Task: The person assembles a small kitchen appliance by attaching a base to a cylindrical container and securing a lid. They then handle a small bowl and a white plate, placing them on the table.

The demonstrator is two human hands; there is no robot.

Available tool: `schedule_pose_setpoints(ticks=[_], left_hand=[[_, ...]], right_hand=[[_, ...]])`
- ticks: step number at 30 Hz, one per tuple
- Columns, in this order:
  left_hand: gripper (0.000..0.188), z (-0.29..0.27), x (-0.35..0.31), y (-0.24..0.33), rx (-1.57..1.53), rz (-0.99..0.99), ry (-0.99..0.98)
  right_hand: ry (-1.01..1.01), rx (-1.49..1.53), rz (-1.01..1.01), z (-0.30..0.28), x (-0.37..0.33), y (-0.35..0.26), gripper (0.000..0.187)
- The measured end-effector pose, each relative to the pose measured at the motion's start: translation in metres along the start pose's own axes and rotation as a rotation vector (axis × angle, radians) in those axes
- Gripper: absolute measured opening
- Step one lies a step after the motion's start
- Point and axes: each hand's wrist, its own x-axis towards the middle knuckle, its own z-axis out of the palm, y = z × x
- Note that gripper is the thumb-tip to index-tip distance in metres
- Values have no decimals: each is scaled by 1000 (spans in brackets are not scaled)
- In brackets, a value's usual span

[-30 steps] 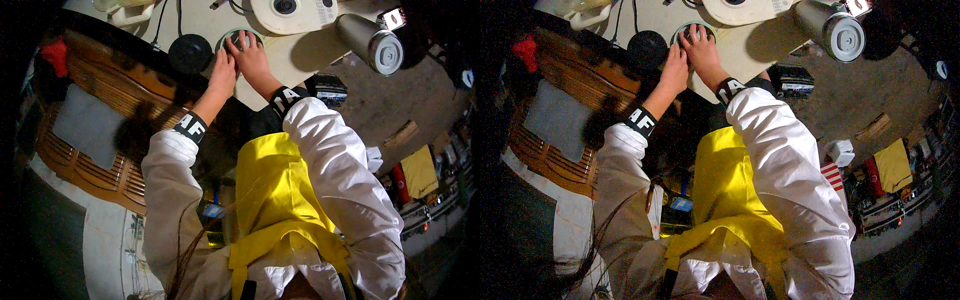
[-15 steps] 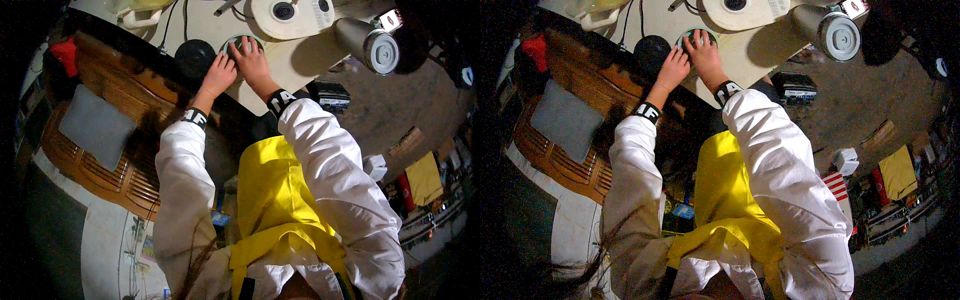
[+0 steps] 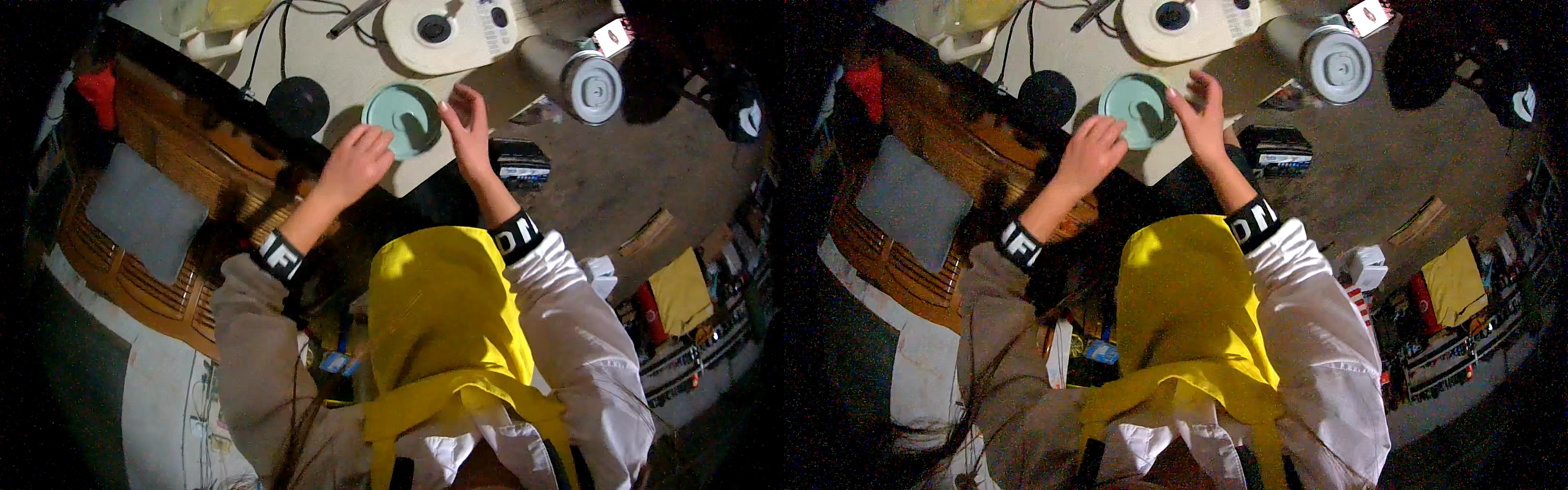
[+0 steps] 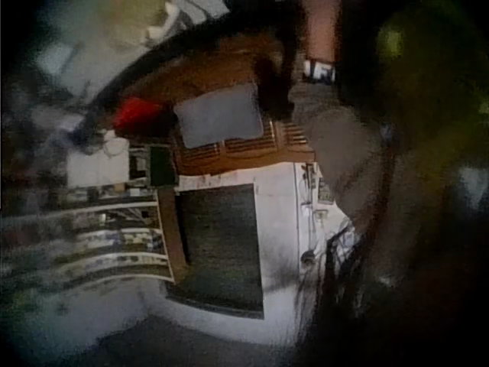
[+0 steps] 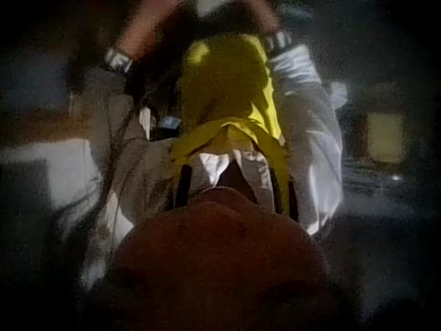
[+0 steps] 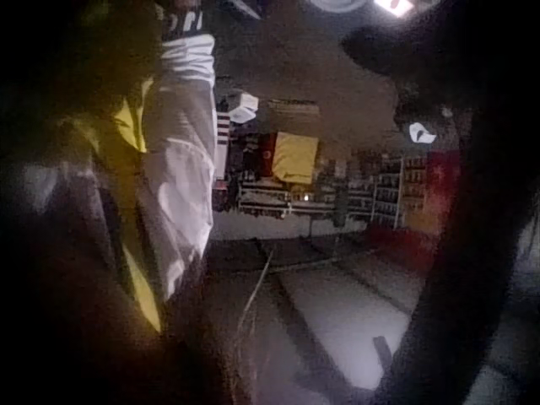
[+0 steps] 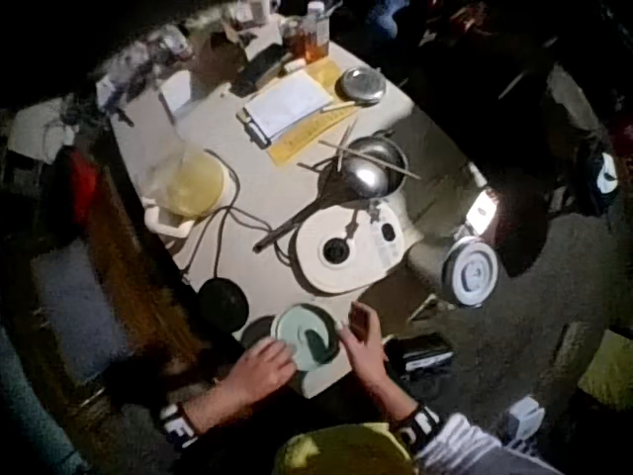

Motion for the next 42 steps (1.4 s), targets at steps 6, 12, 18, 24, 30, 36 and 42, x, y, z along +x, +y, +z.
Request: schedule_pose_setpoints(ticks=[6,12,18,24,30,36,42], left_hand=[[18,-50,43,66,-61,78,1],[16,-72,93,100,-152,232,107],[17,-66,152,128,-76,263,227],[65,-21,193,147,-478,-308,322],[62,106,224,145,-2442,-1476,451],[80,98,272,145,-2985,-1115,556],[79,89,280,146,-2927,-1036,540]], right_hand=[[-696,1101,741,-78,-32,-12,95],[-711,1146,611,-137,-43,-55,118],[-610,883,338,-194,-40,-107,116],[-327,75,-62,-255,1,-179,120],[-376,-1160,-646,-225,54,-201,117],[-476,-1420,-785,-202,77,-183,117],[-441,-1451,-783,-199,77,-173,118]])
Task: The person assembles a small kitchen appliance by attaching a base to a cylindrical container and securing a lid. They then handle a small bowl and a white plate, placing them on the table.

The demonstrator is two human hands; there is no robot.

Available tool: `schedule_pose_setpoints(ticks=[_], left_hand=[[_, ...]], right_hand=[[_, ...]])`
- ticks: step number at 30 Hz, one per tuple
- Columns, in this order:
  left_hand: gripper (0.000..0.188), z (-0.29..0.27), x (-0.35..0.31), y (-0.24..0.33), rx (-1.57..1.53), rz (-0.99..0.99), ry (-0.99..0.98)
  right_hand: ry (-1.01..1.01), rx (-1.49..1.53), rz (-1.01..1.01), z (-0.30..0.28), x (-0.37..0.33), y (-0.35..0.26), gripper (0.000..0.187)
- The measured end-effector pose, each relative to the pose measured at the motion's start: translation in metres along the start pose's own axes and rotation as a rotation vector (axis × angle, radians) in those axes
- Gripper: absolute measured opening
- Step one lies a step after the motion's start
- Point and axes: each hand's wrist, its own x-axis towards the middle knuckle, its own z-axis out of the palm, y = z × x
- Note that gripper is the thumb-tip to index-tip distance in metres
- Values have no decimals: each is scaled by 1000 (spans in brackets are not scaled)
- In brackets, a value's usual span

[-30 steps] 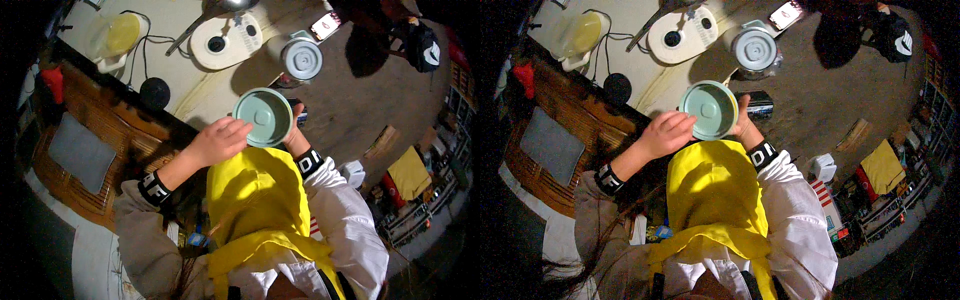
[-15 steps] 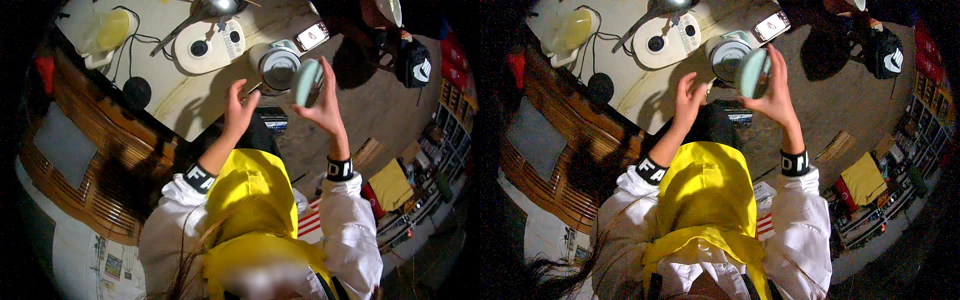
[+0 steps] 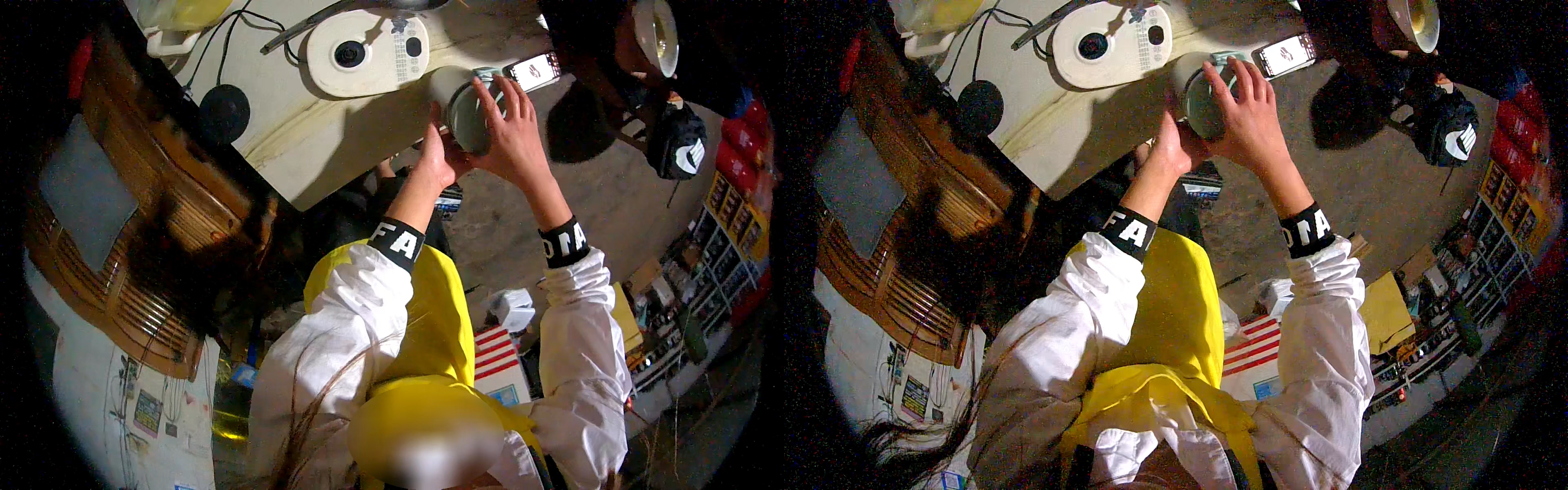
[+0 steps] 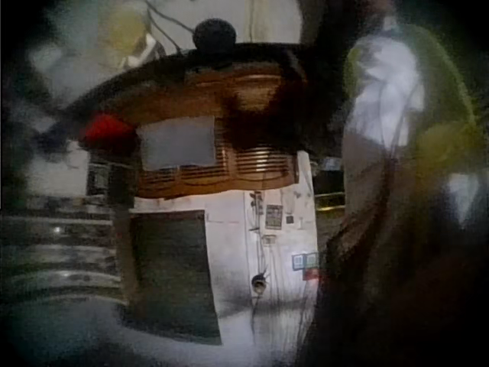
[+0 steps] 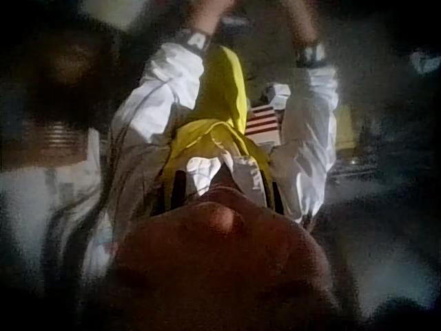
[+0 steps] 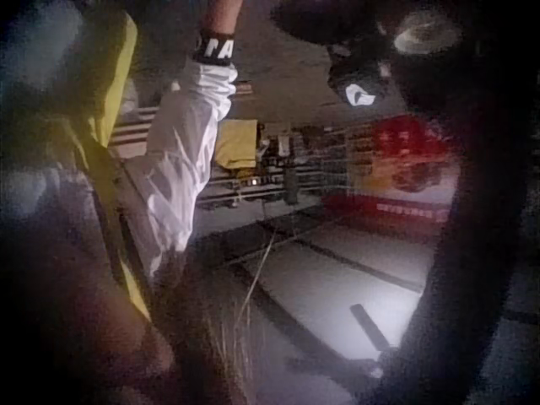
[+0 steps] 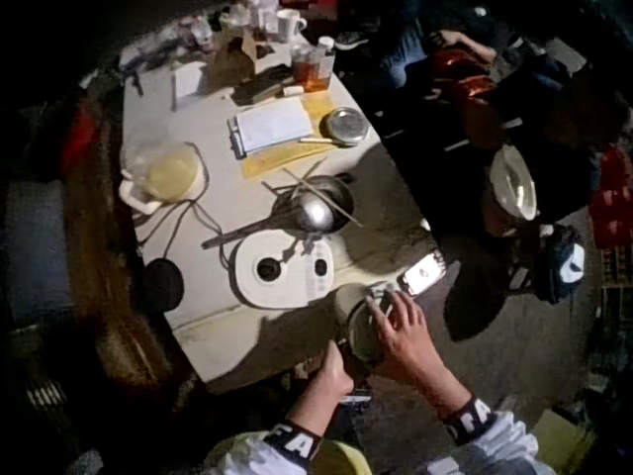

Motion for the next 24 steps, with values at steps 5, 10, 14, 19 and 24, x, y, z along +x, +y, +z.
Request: schedule_pose_setpoints(ticks=[5,10,14,19,24], left_hand=[[76,7,-2,-1,4,48,-27],[72,3,9,-3,-75,71,-63],[71,-2,10,1,-156,-10,-130],[66,3,1,-1,-247,14,-143],[66,-5,10,-8,-213,96,-214]], right_hand=[[-25,-7,-9,-2,3,-2,117],[-10,17,61,2,2,-3,114],[27,35,369,7,1,-21,115],[-93,255,759,2,7,-30,122],[-136,-291,-89,-25,4,-12,101]])
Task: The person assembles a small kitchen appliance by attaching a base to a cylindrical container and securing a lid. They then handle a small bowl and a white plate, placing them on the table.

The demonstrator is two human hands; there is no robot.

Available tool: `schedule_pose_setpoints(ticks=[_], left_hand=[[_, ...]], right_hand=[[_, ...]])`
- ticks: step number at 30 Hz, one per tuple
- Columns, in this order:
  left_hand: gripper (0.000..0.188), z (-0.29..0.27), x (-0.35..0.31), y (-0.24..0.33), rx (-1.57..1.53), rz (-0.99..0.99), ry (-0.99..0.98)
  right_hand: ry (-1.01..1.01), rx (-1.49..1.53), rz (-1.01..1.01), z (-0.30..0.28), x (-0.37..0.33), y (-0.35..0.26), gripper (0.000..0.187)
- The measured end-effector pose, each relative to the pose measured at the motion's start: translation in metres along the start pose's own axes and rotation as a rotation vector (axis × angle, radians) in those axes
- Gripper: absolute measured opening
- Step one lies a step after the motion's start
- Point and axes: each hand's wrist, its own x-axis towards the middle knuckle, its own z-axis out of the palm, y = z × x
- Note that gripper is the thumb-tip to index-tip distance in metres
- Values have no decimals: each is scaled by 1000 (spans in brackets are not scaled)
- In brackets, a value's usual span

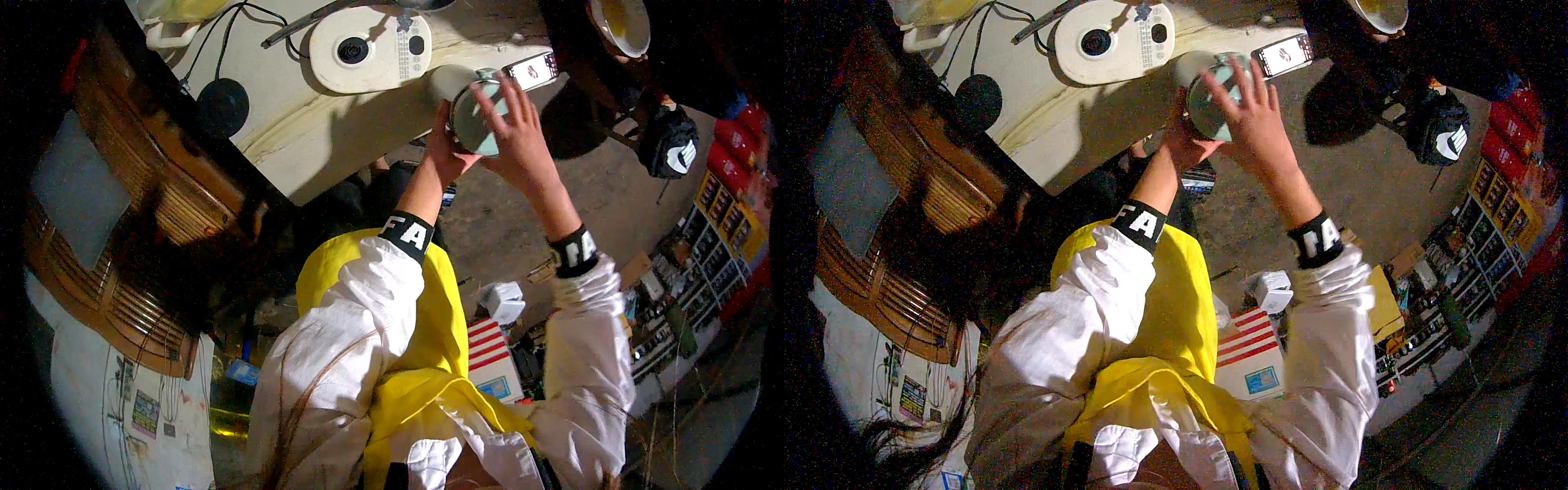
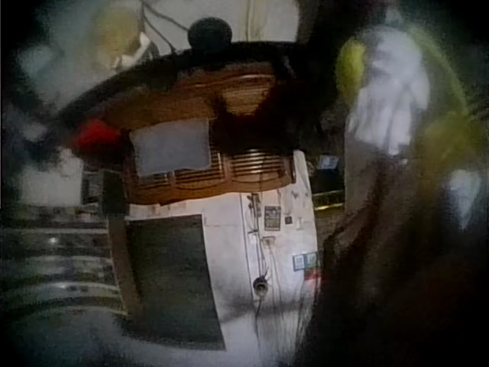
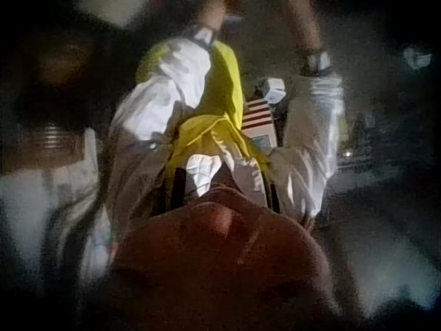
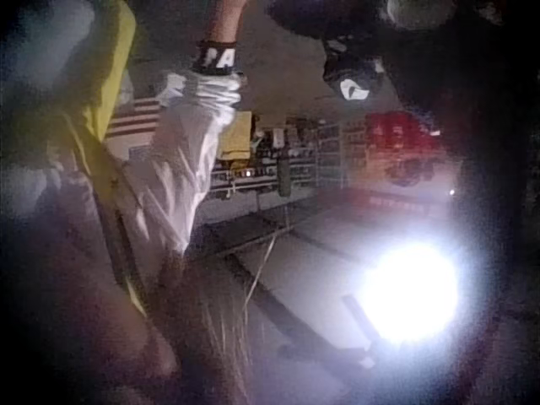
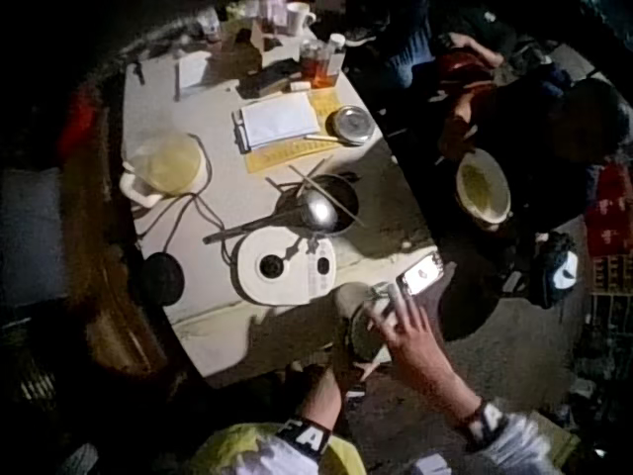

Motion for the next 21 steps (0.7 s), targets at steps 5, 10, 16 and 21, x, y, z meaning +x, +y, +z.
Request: schedule_pose_setpoints(ticks=[5,10,16,21], left_hand=[[68,-3,0,1,38,-58,129],[70,-9,7,7,-60,-73,149],[71,11,-3,3,40,-34,270],[69,-7,3,5,20,-78,162]], right_hand=[[-58,-279,-298,17,12,22,95],[-224,231,619,17,9,-10,123],[-103,27,85,14,-3,9,124],[-75,136,141,23,6,-2,122]])
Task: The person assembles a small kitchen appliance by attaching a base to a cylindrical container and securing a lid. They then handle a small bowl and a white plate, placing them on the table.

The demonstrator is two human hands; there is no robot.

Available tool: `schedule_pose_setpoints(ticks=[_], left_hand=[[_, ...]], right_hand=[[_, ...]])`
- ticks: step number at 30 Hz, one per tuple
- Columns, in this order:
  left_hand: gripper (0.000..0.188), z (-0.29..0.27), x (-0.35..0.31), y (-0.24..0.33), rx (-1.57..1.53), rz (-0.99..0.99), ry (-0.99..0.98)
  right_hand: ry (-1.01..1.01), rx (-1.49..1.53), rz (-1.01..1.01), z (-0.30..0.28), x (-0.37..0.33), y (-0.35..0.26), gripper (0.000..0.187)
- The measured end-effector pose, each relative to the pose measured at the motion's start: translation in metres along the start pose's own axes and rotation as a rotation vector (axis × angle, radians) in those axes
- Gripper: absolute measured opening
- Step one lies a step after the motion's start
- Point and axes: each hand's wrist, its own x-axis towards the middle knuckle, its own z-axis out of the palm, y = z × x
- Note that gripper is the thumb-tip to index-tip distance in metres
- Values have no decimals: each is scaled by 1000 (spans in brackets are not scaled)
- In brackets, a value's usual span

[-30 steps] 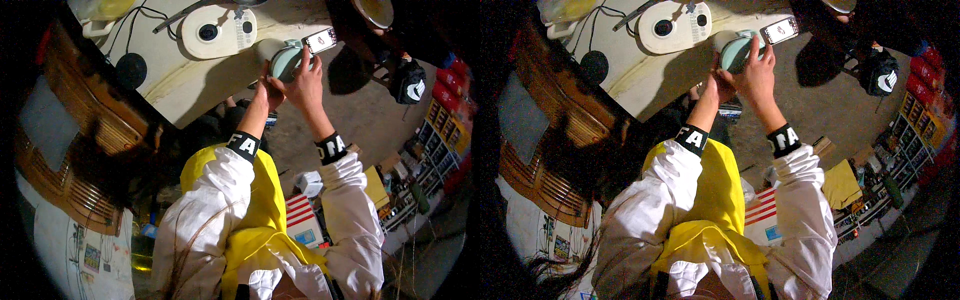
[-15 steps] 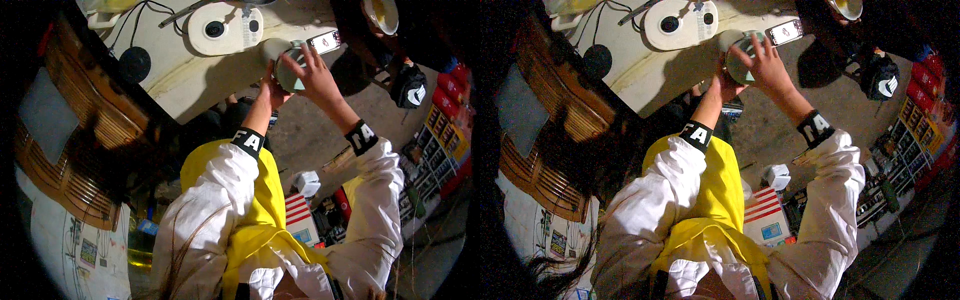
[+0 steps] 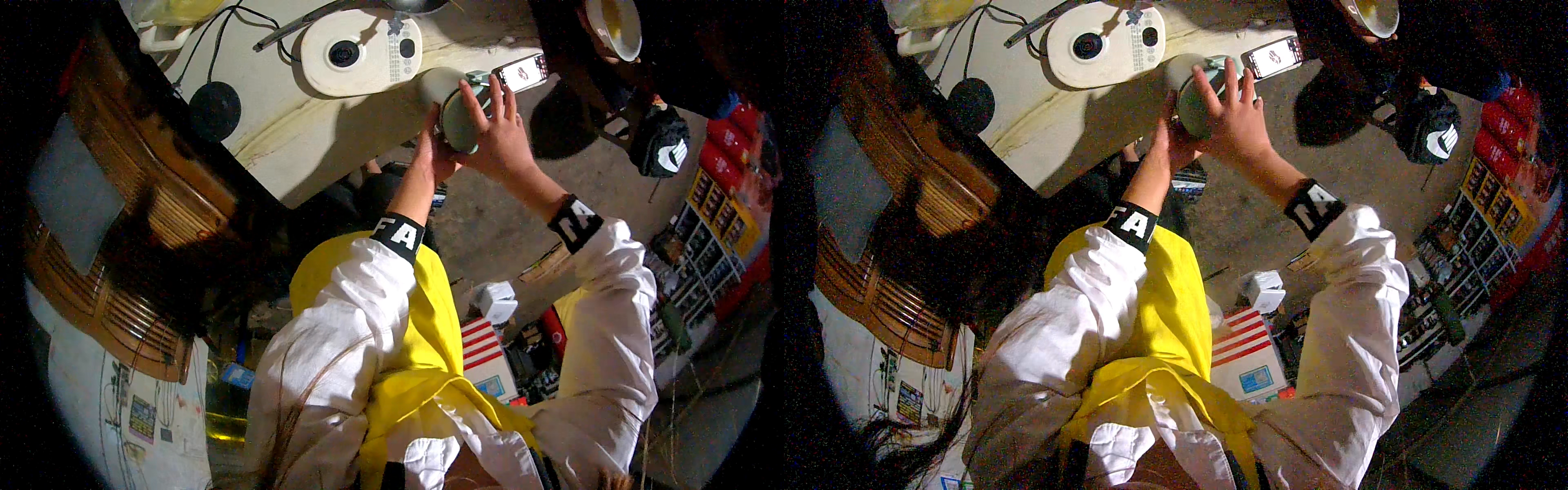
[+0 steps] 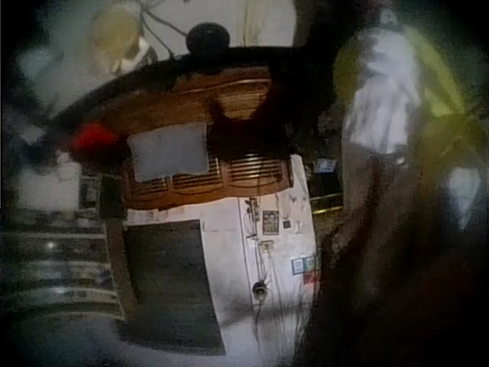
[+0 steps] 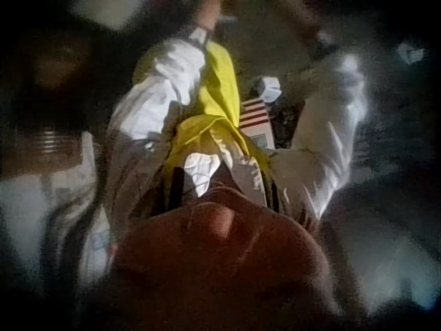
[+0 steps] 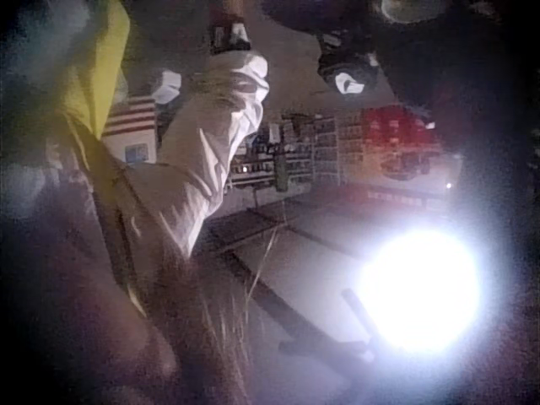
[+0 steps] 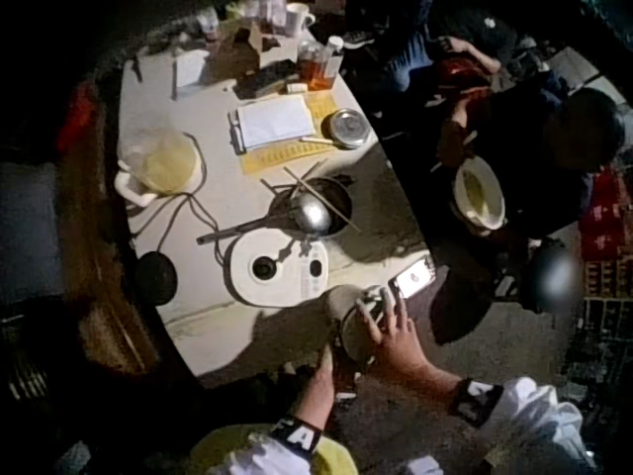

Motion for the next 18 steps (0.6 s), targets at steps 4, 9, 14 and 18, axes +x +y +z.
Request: schedule_pose_setpoints(ticks=[4,9,14,18], left_hand=[[68,1,1,3,-38,0,-42],[64,-10,5,4,-109,-26,-139],[64,-3,-1,2,-46,4,-63],[68,7,-2,2,-33,-6,36]], right_hand=[[-21,-138,-70,6,3,0,106],[39,-431,-679,4,18,33,72],[172,-440,-848,11,26,44,72],[58,-17,-38,13,4,6,106]])
